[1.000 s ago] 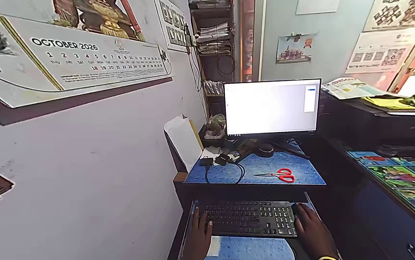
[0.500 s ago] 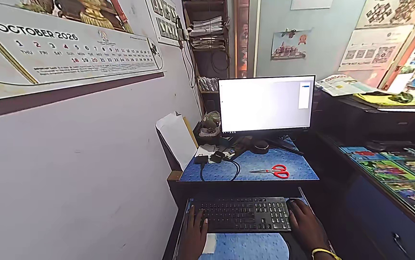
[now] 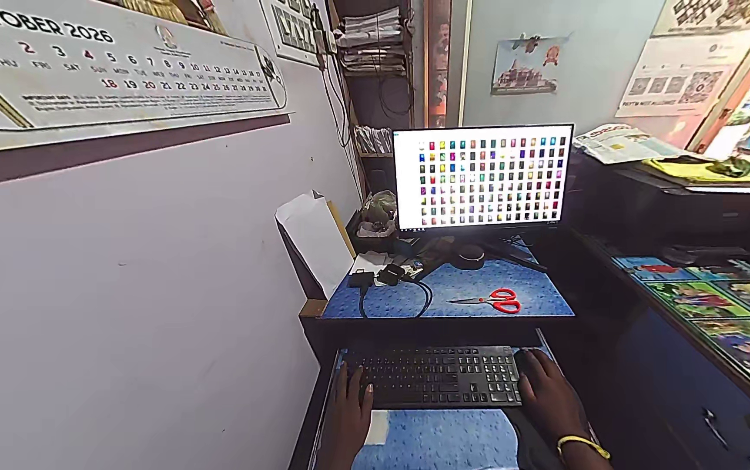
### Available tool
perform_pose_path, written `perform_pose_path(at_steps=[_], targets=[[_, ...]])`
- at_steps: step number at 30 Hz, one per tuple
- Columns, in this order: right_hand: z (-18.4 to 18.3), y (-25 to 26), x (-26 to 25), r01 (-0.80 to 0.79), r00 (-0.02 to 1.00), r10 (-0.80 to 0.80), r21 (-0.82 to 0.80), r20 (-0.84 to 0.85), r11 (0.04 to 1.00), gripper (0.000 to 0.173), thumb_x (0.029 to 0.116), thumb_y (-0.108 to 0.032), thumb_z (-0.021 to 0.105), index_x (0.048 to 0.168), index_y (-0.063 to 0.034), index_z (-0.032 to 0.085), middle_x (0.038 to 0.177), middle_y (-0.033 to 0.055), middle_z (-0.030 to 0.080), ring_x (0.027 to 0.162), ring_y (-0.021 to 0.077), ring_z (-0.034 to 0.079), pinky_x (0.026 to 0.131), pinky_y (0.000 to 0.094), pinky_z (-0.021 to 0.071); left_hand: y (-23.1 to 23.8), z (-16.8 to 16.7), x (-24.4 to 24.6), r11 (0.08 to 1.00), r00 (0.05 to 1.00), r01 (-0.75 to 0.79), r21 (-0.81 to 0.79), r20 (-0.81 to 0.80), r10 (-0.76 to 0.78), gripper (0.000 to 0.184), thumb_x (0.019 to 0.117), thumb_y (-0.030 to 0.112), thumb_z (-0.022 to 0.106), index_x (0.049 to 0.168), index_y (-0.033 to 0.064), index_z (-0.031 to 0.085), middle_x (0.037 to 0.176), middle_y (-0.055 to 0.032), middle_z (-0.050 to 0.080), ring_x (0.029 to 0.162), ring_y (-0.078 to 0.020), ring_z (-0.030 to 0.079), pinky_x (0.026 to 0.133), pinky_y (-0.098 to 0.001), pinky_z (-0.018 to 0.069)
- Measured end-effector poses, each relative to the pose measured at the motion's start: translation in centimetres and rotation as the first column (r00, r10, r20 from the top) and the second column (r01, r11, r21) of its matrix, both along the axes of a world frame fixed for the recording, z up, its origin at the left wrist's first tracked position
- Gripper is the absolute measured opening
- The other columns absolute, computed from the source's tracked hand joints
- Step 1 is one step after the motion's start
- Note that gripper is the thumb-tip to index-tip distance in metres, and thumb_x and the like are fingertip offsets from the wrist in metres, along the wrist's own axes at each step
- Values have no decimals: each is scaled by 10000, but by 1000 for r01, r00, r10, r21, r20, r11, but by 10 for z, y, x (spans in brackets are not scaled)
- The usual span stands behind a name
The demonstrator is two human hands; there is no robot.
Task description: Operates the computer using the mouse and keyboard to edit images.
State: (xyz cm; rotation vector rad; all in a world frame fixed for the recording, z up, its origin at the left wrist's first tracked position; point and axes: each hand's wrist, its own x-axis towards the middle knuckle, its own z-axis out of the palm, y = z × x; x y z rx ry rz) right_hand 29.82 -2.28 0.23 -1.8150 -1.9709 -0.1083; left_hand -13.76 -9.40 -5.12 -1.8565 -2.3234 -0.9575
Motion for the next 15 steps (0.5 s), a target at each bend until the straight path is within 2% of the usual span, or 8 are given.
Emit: perform_pose_path(at_steps=[6, 8, 11, 15], targets=[[-3, 2, 0, 70, 997, -69, 50, -22, 996, 483, 930, -345, 479, 1326, -131, 655, 1434, 140, 584, 1347, 329, 545, 1075, 517, 484, 0, -6, -1, 1000, 999, -22, -1, -25, 22, 634, 1020, 540, 338, 1450, 130, 559, 1622, -247, 323, 1443, -414, 427, 1126, -525, 425], [-3, 2, 0, 78, 997, -77, 39, -24, 996, 479, 950, -338, 473, 1357, -148, 639, 1458, 135, 569, 1362, 321, 540, 1068, 520, 492, 0, -6, -1, 1000, 999, -20, -1, -30, 20, 638, 1019, 542, 334, 1443, 126, 565, 1615, -251, 334, 1430, -417, 444, 1117, -525, 433], [-3, 4, 1, 72, 997, -73, -39, -6, 997, 536, 999, -379, 464, 1481, -157, 543, 1570, 119, 471, 1436, 293, 475, 1128, 502, 451, 0, -5, -1, 1000, 1000, -15, 10, -26, 15, 644, 1016, 544, 344, 1433, 113, 577, 1610, -253, 342, 1433, -412, 442, 1125, -521, 427], [-4, 6, 1, 112, 994, -112, -61, 15, 992, 542, 1032, -439, 424, 1491, -173, 535, 1565, 119, 480, 1446, 295, 463, 1156, 483, 422, -1, -5, -1, 1000, 999, 9, 3, -30, -9, 635, 1023, 522, 364, 1442, 87, 561, 1620, -266, 312, 1437, -428, 429, 1120, -538, 429]])
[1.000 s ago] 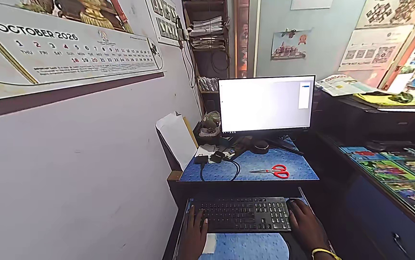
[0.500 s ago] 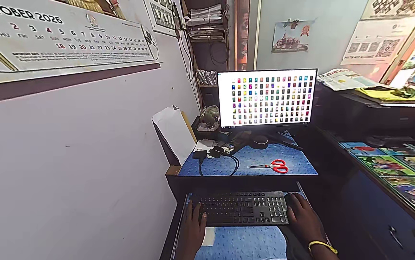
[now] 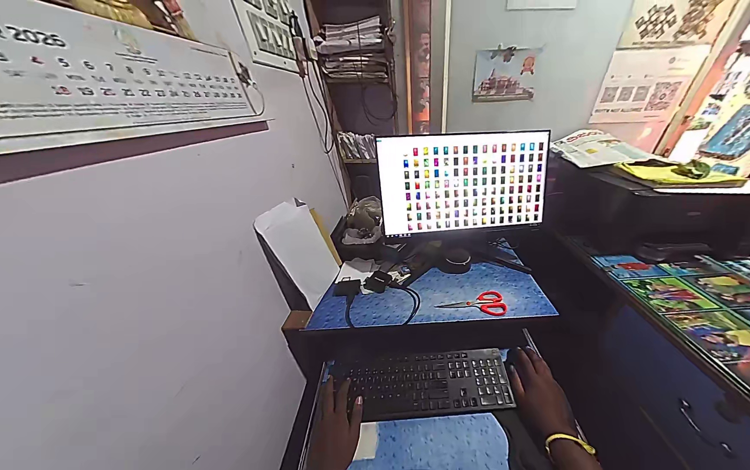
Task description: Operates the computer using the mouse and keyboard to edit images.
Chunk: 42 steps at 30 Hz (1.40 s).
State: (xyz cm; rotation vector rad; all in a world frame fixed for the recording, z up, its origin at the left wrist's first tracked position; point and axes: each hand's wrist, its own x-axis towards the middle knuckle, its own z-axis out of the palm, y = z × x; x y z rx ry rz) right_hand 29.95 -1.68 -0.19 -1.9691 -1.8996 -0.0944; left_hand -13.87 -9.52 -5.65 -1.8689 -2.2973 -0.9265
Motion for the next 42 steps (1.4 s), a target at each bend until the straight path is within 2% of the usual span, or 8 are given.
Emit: perform_pose_path(at_steps=[6, 11, 14, 33, 36, 39, 42], targets=[[-1, 1, 1, 23, 1000, -23, 5, -2, 1000, 526, 1040, -457, 386, 1438, -185, 596, 1564, 113, 480, 1452, 277, 456, 1157, 451, 428, -2, 4, 0, 1000, 1000, 22, -21, 19, -21, 604, 1026, 475, 388, 1437, 65, 555, 1621, -290, 285, 1439, -450, 415, 1118, -554, 423], [-1, 1, 1, 24, 1000, -24, -1, -17, 1000, 525, 1042, -471, 368, 1435, -208, 596, 1575, 101, 465, 1456, 258, 451, 1151, 455, 436, -1, 3, -1, 999, 1000, 29, -19, -1, -29, 603, 1030, 473, 394, 1447, 63, 544, 1618, -300, 283, 1445, -456, 403, 1135, -547, 409], [-9, 4, 3, 19, 999, -17, 47, -36, 999, 506, 1038, -447, 414, 1421, -185, 615, 1553, 134, 491, 1445, 294, 468, 1142, 471, 444, -1, 1, -1, 1000, 999, 30, -9, 17, -30, 598, 1031, 473, 397, 1443, 66, 550, 1628, -290, 271, 1455, -461, 385, 1140, -568, 393], [-5, 3, 2, 42, 999, -42, 23, -10, 999, 516, 1035, -441, 411, 1448, -181, 583, 1557, 121, 486, 1452, 283, 454, 1148, 461, 437, 0, -2, -3, 1000, 1000, 27, -11, -2, -27, 621, 1030, 502, 375, 1440, 73, 558, 1624, -291, 281, 1468, -451, 371, 1161, -557, 371], [-4, 3, 2, 9, 1000, -9, 23, -23, 1000, 523, 1034, -445, 424, 1465, -184, 565, 1553, 128, 488, 1447, 295, 460, 1142, 481, 441, 0, -3, -2, 1000, 1000, 21, 7, 6, -21, 619, 1025, 508, 378, 1429, 81, 572, 1618, -285, 301, 1448, -460, 397, 1145, -570, 385], [-4, 3, 2, -64, 998, 64, 1, -10, 998, 540, 1015, -454, 401, 1466, -207, 564, 1561, 96, 484, 1449, 269, 457, 1145, 480, 432, 0, -2, -2, 1000, 1000, 4, -1, 0, -4, 629, 1026, 532, 355, 1442, 109, 565, 1627, -267, 298, 1457, -439, 394, 1145, -552, 393], [-5, 1, 2, -105, 994, 105, 25, -9, 994, 548, 984, -413, 405, 1452, -188, 580, 1553, 102, 493, 1443, 266, 465, 1147, 473, 429, 1, -3, -2, 999, 1000, 2, 32, -12, -2, 634, 1021, 536, 353, 1418, 101, 588, 1604, -276, 337, 1441, -443, 419, 1134, -548, 408]])
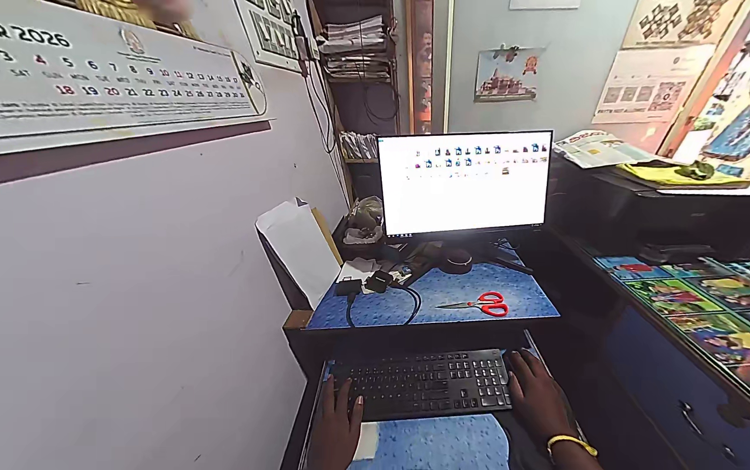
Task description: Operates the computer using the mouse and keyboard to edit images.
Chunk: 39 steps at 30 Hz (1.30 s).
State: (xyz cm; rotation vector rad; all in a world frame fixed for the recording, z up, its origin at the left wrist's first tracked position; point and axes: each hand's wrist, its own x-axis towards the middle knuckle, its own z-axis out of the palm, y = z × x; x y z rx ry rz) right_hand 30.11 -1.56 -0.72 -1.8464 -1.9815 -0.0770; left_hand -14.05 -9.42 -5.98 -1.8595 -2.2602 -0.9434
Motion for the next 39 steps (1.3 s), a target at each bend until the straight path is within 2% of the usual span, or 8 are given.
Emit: perform_pose_path(at_steps=[4, 8, 14, 22, 27, 30, 34, 39], targets=[[4, -4, -1, 21, 1000, -21, 4, -8, 1000, 537, 961, -355, 467, 1434, -135, 594, 1543, 129, 500, 1433, 295, 476, 1152, 469, 427, 1, -1, 0, 1000, 1000, -1, -2, -9, 1, 643, 1020, 543, 343, 1419, 103, 590, 1602, -273, 345, 1452, -445, 402, 1149, -547, 392], [11, -6, -2, 69, 997, -69, 7, -15, 998, 540, 907, -353, 526, 1401, -155, 618, 1507, 123, 531, 1399, 304, 504, 1126, 499, 444, 0, 0, -1, 999, 1000, 12, -47, 7, -11, 637, 1026, 528, 338, 1441, 101, 564, 1624, -277, 295, 1468, -442, 375, 1154, -559, 379], [9, -6, -2, 83, 996, -84, 43, 17, 996, 476, 916, -348, 505, 1322, -178, 686, 1476, 104, 566, 1366, 292, 537, 1096, 490, 471, 0, 1, -1, 998, 1000, 9, -57, 2, -9, 627, 1027, 518, 355, 1433, 92, 571, 1628, -273, 290, 1455, -446, 392, 1151, -553, 384], [11, -8, -2, 82, 996, -81, 25, -21, 996, 576, 833, -379, 573, 1354, -146, 650, 1426, 119, 595, 1321, 320, 564, 1046, 523, 494, -1, 2, 0, 999, 1000, 5, -48, 1, -5, 643, 1018, 542, 367, 1431, 95, 574, 1630, -267, 289, 1455, -449, 389, 1152, -556, 382], [12, -7, -2, 49, 998, -50, -19, -48, 999, 585, 927, -347, 580, 1480, -160, 547, 1558, 101, 491, 1408, 290, 507, 1103, 506, 469, 1, -2, -1, 999, 1000, -2, -37, -9, 1, 642, 1014, 543, 371, 1423, 95, 582, 1628, -264, 296, 1453, -443, 397, 1145, -548, 393], [2, 0, 0, 53, 999, -53, 8, -7, 999, 530, 1005, -410, 472, 1470, -173, 563, 1523, 66, 536, 1418, 254, 498, 1151, 458, 430, 0, 0, -1, 1000, 1000, -2, -29, -10, 2, 640, 1014, 544, 364, 1421, 103, 586, 1621, -269, 309, 1447, -446, 404, 1139, -560, 393], [-10, 5, 4, 26, 1000, -26, 81, -12, 996, 491, 989, -383, 491, 1410, -169, 627, 1472, 133, 571, 1380, 303, 532, 1125, 475, 455, 0, -1, -1, 1000, 1000, 1, -26, -8, -1, 634, 1013, 539, 373, 1431, 109, 578, 1619, -271, 312, 1439, -462, 410, 1130, -578, 398], [-7, 4, 3, 18, 1000, -16, 114, -19, 993, 459, 962, -355, 492, 1339, -174, 682, 1440, 123, 594, 1350, 293, 556, 1100, 463, 477, 1, -2, 0, 1000, 1000, -2, -17, -6, 2, 632, 1014, 543, 365, 1426, 115, 582, 1617, -264, 319, 1440, -450, 413, 1130, -570, 399]])
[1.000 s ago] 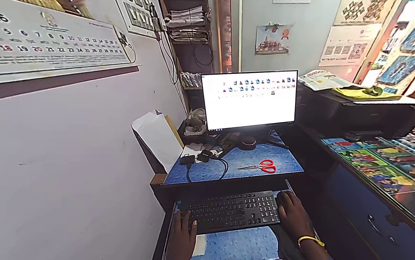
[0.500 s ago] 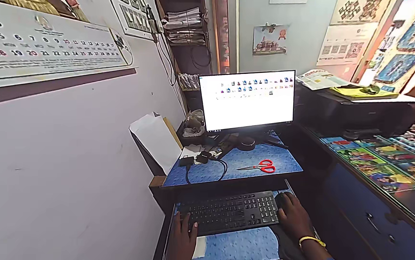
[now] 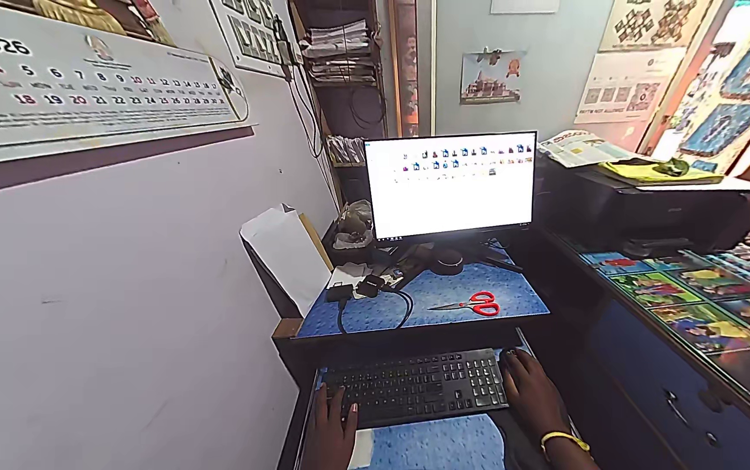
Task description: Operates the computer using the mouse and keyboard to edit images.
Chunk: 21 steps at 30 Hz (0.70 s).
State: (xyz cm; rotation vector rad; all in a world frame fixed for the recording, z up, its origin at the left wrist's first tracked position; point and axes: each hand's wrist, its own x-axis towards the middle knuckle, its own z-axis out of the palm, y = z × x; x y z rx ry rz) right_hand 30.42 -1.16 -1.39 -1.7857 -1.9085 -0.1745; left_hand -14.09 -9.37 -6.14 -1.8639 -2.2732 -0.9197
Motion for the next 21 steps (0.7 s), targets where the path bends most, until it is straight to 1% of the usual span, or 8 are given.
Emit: perform_pose_path(at_steps=[3, 8, 11, 14, 16, 18, 21], targets=[[3, -2, -2, 0, 1000, 0, -25, -5, 1000, 456, 971, -354, 485, 1353, -188, 671, 1463, 119, 576, 1370, 287, 538, 1118, 467, 462, 0, -1, -1, 1000, 1000, -6, -5, -15, 6, 640, 1013, 553, 357, 1430, 121, 580, 1621, -254, 318, 1445, -433, 414, 1132, -564, 399], [2, -2, -1, -3, 1000, 3, -40, 4, 999, 454, 981, -349, 477, 1367, -195, 660, 1493, 117, 550, 1400, 283, 510, 1140, 467, 441, 0, 1, 0, 1000, 1000, -8, 1, -24, 8, 632, 1014, 540, 363, 1419, 110, 589, 1611, -266, 330, 1442, -440, 415, 1136, -557, 397], [3, -2, -2, -8, 1000, 8, -27, -9, 1000, 447, 968, -338, 494, 1349, -185, 672, 1472, 127, 564, 1378, 296, 528, 1118, 481, 460, -1, 0, 0, 1000, 999, -9, -1, -32, 9, 631, 1016, 545, 362, 1416, 115, 592, 1616, -259, 326, 1443, -435, 415, 1134, -554, 402], [3, -3, -2, -10, 1000, 9, -29, -9, 1000, 453, 963, -342, 495, 1350, -185, 672, 1469, 122, 569, 1380, 297, 526, 1123, 477, 456, 0, -2, -1, 1000, 1000, -6, 0, -28, 6, 633, 1018, 549, 358, 1415, 115, 594, 1619, -253, 325, 1438, -428, 426, 1126, -556, 410], [4, -4, -1, -9, 1000, 9, -30, -6, 1000, 455, 963, -338, 496, 1358, -189, 665, 1473, 119, 564, 1388, 287, 519, 1130, 473, 451, -1, -2, 0, 1000, 1000, -7, -5, -20, 7, 624, 1017, 543, 369, 1414, 116, 593, 1620, -252, 322, 1435, -432, 427, 1123, -560, 411], [3, -3, -2, -3, 1000, 3, -4, -3, 1000, 452, 952, -336, 498, 1344, -195, 674, 1457, 115, 577, 1368, 281, 537, 1109, 471, 469, 1, 0, 0, 1000, 1000, -10, -15, -14, 10, 616, 1018, 530, 380, 1420, 112, 587, 1623, -252, 316, 1435, -429, 428, 1124, -551, 418], [6, -5, -5, -7, 1000, 7, -16, -15, 1000, 449, 948, -309, 509, 1342, -177, 679, 1461, 131, 577, 1377, 297, 532, 1116, 491, 461, 0, 1, 0, 999, 1000, -24, -22, -5, 24, 622, 1020, 539, 373, 1428, 120, 585, 1615, -249, 336, 1434, -421, 434, 1126, -542, 419]])
